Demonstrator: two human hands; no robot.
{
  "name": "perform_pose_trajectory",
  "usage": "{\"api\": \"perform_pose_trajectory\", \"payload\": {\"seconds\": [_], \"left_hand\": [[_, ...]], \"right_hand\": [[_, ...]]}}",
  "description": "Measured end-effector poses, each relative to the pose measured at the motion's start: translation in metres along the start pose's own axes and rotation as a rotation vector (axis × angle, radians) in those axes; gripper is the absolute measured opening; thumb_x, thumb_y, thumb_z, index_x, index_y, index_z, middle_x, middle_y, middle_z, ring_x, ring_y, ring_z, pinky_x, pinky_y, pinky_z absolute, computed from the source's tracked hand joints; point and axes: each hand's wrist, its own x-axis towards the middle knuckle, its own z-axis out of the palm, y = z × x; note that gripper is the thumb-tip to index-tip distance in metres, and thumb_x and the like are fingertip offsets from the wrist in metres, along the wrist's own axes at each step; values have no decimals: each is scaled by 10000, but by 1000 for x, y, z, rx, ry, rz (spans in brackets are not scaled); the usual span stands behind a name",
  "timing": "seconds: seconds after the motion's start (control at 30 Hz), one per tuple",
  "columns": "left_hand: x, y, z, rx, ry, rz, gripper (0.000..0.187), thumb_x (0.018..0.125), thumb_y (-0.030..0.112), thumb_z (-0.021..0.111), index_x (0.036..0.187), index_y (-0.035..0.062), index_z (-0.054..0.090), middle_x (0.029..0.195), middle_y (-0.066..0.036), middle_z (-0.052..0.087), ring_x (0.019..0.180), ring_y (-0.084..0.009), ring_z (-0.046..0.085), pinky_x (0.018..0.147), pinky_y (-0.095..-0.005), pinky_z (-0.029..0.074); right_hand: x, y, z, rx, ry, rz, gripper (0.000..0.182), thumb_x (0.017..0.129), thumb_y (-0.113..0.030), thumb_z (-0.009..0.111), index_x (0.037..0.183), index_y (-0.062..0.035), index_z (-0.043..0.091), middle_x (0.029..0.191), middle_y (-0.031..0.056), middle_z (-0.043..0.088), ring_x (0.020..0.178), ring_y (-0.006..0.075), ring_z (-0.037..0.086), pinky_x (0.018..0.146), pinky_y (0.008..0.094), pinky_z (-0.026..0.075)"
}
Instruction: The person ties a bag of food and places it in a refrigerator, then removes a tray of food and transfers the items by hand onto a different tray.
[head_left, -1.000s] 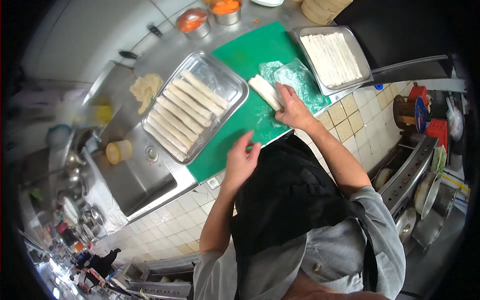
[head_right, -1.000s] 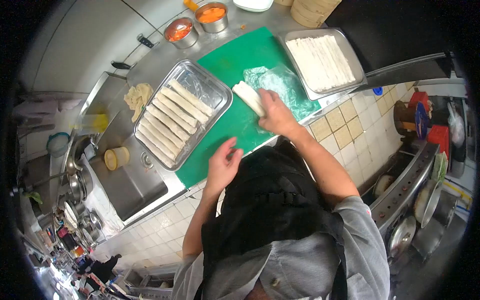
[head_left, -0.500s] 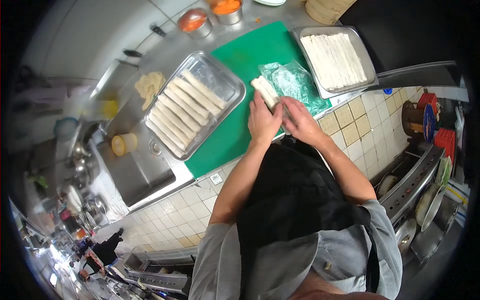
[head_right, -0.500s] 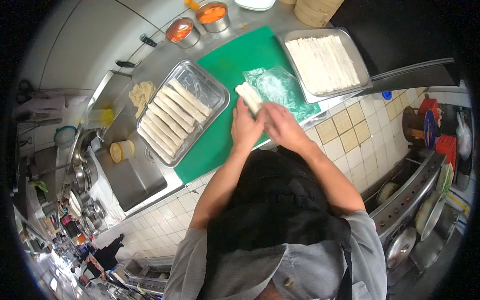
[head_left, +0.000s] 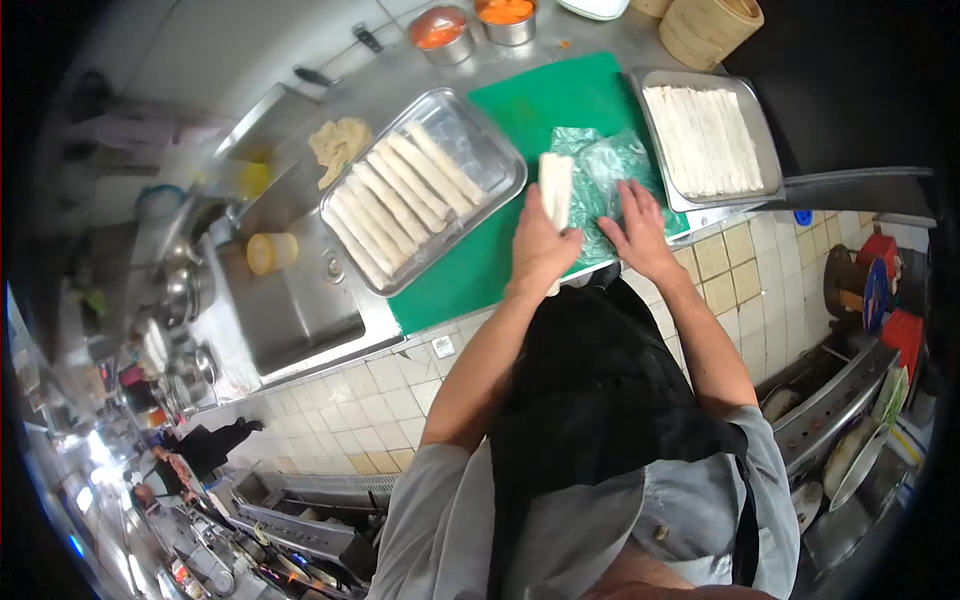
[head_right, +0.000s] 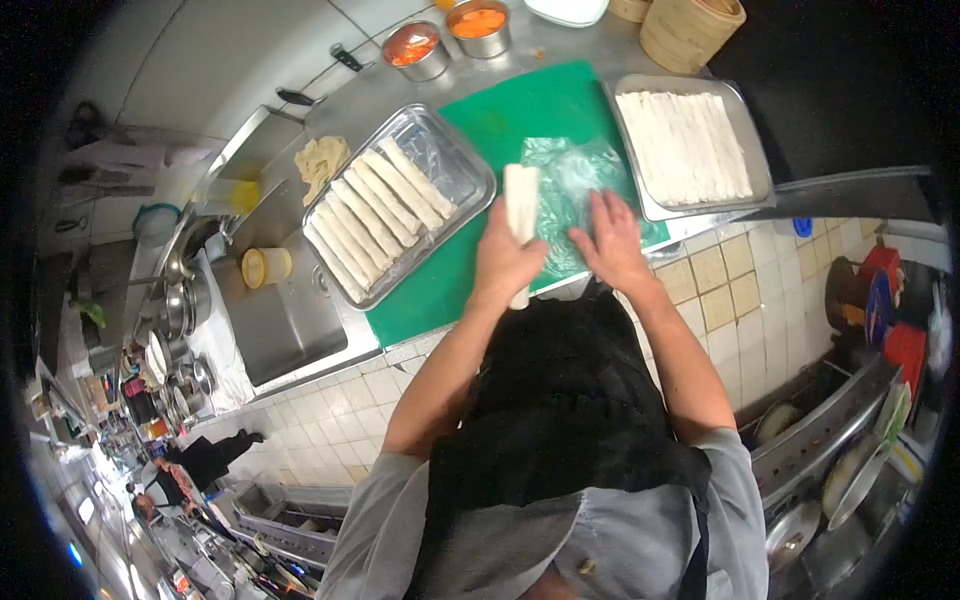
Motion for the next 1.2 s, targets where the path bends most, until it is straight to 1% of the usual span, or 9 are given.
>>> {"api": "perform_pose_trajectory", "payload": {"seconds": [0.17,0.33,0.37,0.53,0.6,0.8,0.97,1.13,1.2], "left_hand": [[-35,-5,-35,-332,8,19,842,751,44,647,1528,33,323,1316,-220,578,1197,-308,608,948,-369,513],[-50,-14,-54,-616,55,81,816,765,-110,559,1534,23,319,1362,-115,546,1165,-192,579,926,-274,487],[-50,-20,-61,-590,28,77,824,772,-118,555,1545,25,305,1366,-108,540,1158,-186,578,923,-267,489],[-69,-29,-88,-695,44,-6,842,776,-103,600,1550,55,310,1336,-108,541,1144,-177,573,922,-297,498],[-77,-41,-99,-735,19,-21,854,785,-103,589,1567,78,295,1291,-104,561,1086,-182,591,905,-307,512],[-120,-31,-134,-1014,21,-219,888,746,-99,489,1585,101,274,1208,-146,568,930,-219,620,678,-323,574],[-150,-35,-139,-1017,68,-256,864,719,-61,489,1550,107,324,1195,-126,563,919,-215,617,667,-328,577],[-182,-10,-131,-1105,177,-322,921,706,-73,483,1579,135,281,1193,-114,549,918,-211,612,666,-316,577],[-191,-3,-124,-1103,209,-315,890,738,-50,511,1578,137,283,1189,-107,550,924,-204,614,672,-311,580]], "right_hand": [[5,-36,17,-60,-19,-68,771,941,-455,647,1515,-23,367,1521,313,358,1409,462,339,1172,574,235],[6,-36,26,-3,39,-235,617,878,-303,721,1413,-81,510,1341,203,519,1300,400,461,1105,549,321],[9,-32,23,25,107,-241,440,883,-176,685,1305,-98,587,1259,159,575,1207,370,521,1044,504,378],[10,4,4,16,79,-98,327,872,-29,629,1193,-91,635,1126,179,641,1092,381,589,951,437,465],[-9,24,-8,322,87,-70,303,884,-21,610,1180,-78,644,1107,198,648,1062,430,598,928,459,491],[-135,111,-26,808,55,480,305,974,-101,615,1259,8,624,1093,49,669,1009,126,589,903,315,485],[-206,196,15,836,32,692,288,937,-27,588,1221,-6,634,1045,43,669,960,135,593,868,285,470],[-155,242,48,881,-47,672,331,915,7,557,1240,2,620,1033,60,681,939,147,617,854,291,480],[-118,258,63,713,-131,620,432,898,5,576,1329,25,557,1156,138,668,1068,220,613,958,339,469]]}}
